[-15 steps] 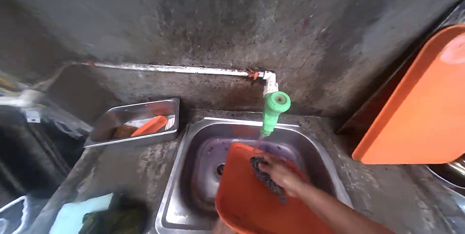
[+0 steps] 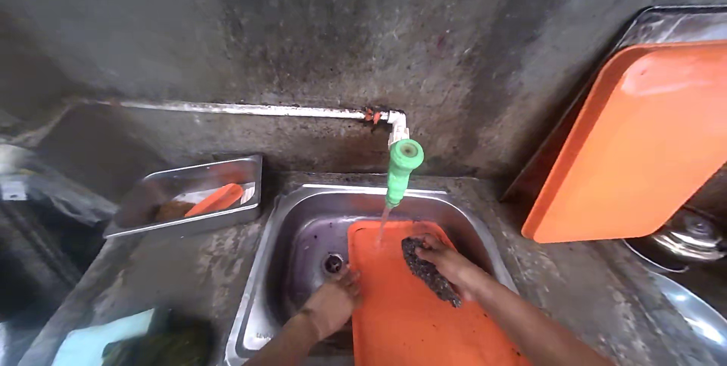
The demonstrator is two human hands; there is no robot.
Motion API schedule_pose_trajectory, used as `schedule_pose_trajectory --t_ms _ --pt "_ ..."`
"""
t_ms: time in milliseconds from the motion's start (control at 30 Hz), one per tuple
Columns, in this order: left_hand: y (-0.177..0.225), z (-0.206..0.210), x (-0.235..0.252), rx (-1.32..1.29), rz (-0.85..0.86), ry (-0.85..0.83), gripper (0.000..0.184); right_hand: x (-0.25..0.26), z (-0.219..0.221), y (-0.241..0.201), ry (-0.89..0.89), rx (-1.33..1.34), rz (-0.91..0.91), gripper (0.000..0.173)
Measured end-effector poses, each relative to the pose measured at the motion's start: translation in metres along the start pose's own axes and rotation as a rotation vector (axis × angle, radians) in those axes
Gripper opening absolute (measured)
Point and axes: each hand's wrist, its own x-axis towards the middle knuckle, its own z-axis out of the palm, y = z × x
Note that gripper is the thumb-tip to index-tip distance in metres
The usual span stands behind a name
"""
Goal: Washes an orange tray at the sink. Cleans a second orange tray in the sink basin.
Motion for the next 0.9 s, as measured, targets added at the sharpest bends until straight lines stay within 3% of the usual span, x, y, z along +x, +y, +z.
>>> schedule_pose_trajectory --t_ms 67,167,267,333,433,533,600,667,733,800,900 --pt "0.004 0.001 -0.014 0.067 0.124 0.02 0.031 0.008 0.005 -0.005 0.053 0.008 -0.021 0.034" --pt "0.035 -0.004 -0.038 0.174 0.307 0.224 0.017 0.022 0.016 -0.016 0.09 -0.083 -0.068 0.036" --pt "0.081 -0.026 -0.038 0.121 0.294 0.087 0.017 0.042 0.027 -0.023 0.105 -0.239 -0.154 0.041" --pt "0.101 -0.035 -0.021 -0.002 0.189 0.043 0.034 0.058 0.035 -0.025 0.14 -0.229 -0.232 0.039" --pt "0.093 -0.051 0.014 -0.523 -0.154 -0.012 0.062 0.075 0.052 -0.036 0.16 0.312 -0.183 0.032" --pt "0.047 -0.053 0.052 -1.428 -0.506 0.279 0.053 0.091 0.065 -0.043 0.101 0.971 -0.119 0.03" --pt "0.023 -0.069 0.072 -1.942 -0.627 0.517 0.051 0.103 0.073 -0.035 -0.04 1.28 -0.244 0.046" --pt "0.008 -0.079 0.092 -2.301 -0.541 0.777 0.046 0.119 0.084 -0.027 -0.27 1.564 -0.416 0.057" --pt "0.005 -0.081 0.106 -2.49 -0.34 0.923 0.042 0.129 0.093 -0.027 -0.344 1.723 -0.457 0.059" --pt "0.01 -0.079 0.107 -2.565 -0.275 0.893 0.046 0.14 0.095 -0.029 -0.334 1.705 -0.501 0.061" --pt "0.038 -0.078 0.097 -2.567 -0.271 0.762 0.067 0.146 0.093 -0.049 -0.143 1.371 -0.485 0.059"
